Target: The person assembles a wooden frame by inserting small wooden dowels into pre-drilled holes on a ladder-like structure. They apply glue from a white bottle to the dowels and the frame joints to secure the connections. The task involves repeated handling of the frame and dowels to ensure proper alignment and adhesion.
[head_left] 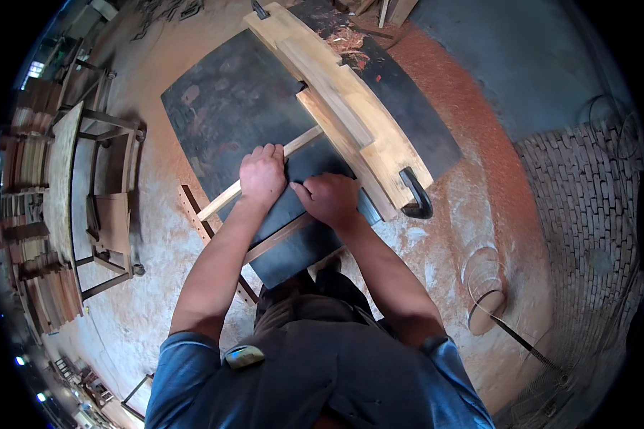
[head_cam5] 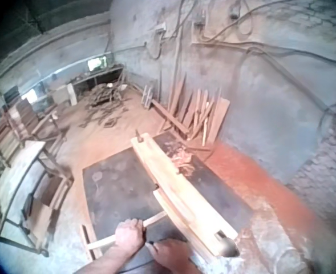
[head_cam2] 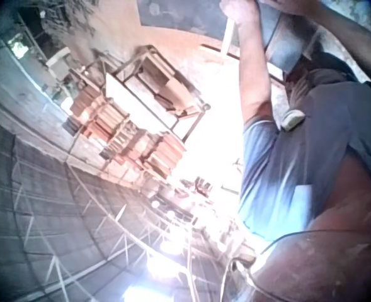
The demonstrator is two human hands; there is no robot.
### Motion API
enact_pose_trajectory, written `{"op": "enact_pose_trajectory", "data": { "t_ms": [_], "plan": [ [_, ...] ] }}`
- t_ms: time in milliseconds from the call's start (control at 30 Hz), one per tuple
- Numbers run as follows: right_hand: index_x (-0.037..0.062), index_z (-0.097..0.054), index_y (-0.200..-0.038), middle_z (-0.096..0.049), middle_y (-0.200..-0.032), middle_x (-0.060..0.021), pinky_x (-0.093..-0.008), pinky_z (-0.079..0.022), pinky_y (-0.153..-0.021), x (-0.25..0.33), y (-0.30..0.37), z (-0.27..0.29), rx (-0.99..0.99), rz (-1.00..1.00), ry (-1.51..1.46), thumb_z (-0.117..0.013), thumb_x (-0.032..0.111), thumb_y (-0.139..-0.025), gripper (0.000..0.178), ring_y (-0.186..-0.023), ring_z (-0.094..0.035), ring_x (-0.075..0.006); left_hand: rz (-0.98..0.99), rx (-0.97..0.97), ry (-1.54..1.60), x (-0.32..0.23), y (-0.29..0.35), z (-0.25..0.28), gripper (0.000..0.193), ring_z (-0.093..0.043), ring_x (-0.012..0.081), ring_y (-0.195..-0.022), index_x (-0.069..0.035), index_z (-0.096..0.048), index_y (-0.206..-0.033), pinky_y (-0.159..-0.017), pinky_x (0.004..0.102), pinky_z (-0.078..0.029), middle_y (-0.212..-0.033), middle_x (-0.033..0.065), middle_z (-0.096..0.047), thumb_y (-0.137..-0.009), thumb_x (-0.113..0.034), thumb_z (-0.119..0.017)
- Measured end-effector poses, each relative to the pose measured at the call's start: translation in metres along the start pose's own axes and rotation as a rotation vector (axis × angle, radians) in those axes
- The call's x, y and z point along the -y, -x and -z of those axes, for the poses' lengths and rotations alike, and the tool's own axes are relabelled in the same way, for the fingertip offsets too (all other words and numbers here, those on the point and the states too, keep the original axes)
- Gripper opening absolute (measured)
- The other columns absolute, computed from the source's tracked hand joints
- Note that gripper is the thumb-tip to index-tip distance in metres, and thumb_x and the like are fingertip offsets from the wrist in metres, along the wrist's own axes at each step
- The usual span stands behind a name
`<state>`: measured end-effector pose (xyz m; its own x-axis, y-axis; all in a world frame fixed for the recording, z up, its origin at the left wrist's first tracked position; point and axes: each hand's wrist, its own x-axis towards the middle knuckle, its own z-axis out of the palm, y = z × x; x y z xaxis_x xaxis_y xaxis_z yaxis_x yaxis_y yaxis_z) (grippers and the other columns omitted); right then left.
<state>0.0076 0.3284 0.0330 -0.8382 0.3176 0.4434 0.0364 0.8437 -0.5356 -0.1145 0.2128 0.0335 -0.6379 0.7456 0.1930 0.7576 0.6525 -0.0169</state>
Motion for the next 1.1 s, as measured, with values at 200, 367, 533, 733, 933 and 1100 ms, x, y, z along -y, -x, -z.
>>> {"op": "enact_pose_trajectory", "data": {
  "t_ms": [200, 367, 533, 733, 933, 1100],
  "plan": [
    [0.0142, -0.051, -0.05, -0.053, -0.05, -0.0076, -0.0399, -0.043, -0.042, -0.004, -0.019, -0.014, 0.011, -0.003, -0.024, -0.077, 0.029, -0.071, 0.037, -0.044, -0.055, -0.028, 0.018, 0.022, -0.02, 0.015, -0.021, -0.001, 0.009, -0.061, 0.0224, -0.083, -0.01, -0.061, -0.088, -0.07, 0.0375, -0.048, -0.083, 0.0038, -0.059, -0.084, -0.018, -0.057],
    [0.0143, -0.05, -0.049, -0.053, -0.049, -0.0078, -0.0401, -0.043, -0.041, -0.007, -0.033, -0.028, -0.045, 0.023, -0.044, -0.077, 0.03, -0.072, 0.038, -0.044, -0.055, -0.0288, 0.031, 0.048, -0.046, 0.026, -0.033, -0.002, 0.01, -0.061, 0.0221, -0.086, -0.01, -0.061, -0.089, -0.07, 0.0373, -0.049, -0.084, 0.0036, -0.06, -0.084, -0.018, -0.057],
    [0.0152, -0.052, -0.05, -0.054, -0.05, -0.0089, -0.041, -0.043, -0.041, -0.006, -0.049, -0.041, -0.04, 0.015, -0.005, -0.076, 0.032, -0.072, 0.037, -0.044, -0.056, -0.0297, 0.038, 0.052, -0.033, 0.042, -0.044, -0.004, 0.01, -0.062, 0.0233, -0.084, -0.01, -0.061, -0.089, -0.069, 0.0379, -0.05, -0.084, 0.0044, -0.06, -0.083, -0.017, -0.056],
    [0.012, -0.055, -0.054, -0.058, -0.055, -0.0104, -0.044, -0.044, -0.044, -0.008, -0.066, -0.051, 0.052, 0.016, 0.012, -0.071, 0.032, -0.082, 0.038, -0.049, -0.059, -0.0319, 0.115, 0.064, 0.052, 0.056, -0.058, -0.013, 0.01, -0.063, 0.0257, -0.088, -0.01, -0.064, -0.085, -0.072, 0.0394, -0.05, -0.088, 0.0088, -0.064, -0.079, -0.014, -0.057],
    [0.0117, -0.053, -0.052, -0.058, -0.054, -0.0096, -0.0434, -0.042, -0.043, 0.006, -0.075, -0.065, 0.015, 0.029, 0.016, -0.071, 0.031, -0.081, 0.039, -0.048, -0.057, -0.0315, 0.103, 0.072, -0.005, 0.071, -0.054, -0.008, 0.013, -0.062, 0.0221, -0.09, -0.011, -0.064, -0.09, -0.074, 0.0365, -0.049, -0.09, 0.0049, -0.063, -0.079, -0.017, -0.058],
    [0.012, -0.053, -0.052, -0.058, -0.054, -0.0104, -0.044, -0.044, -0.045, 0.0, -0.094, -0.069, 0.011, 0.052, 0.004, -0.07, 0.032, -0.081, 0.04, -0.049, -0.058, -0.0324, 0.115, -0.031, 0.032, 0.083, -0.069, -0.023, 0.011, -0.063, 0.0253, -0.085, -0.01, -0.062, -0.087, -0.07, 0.0392, -0.051, -0.089, 0.0064, -0.063, -0.079, -0.015, -0.057]
  ]
}}
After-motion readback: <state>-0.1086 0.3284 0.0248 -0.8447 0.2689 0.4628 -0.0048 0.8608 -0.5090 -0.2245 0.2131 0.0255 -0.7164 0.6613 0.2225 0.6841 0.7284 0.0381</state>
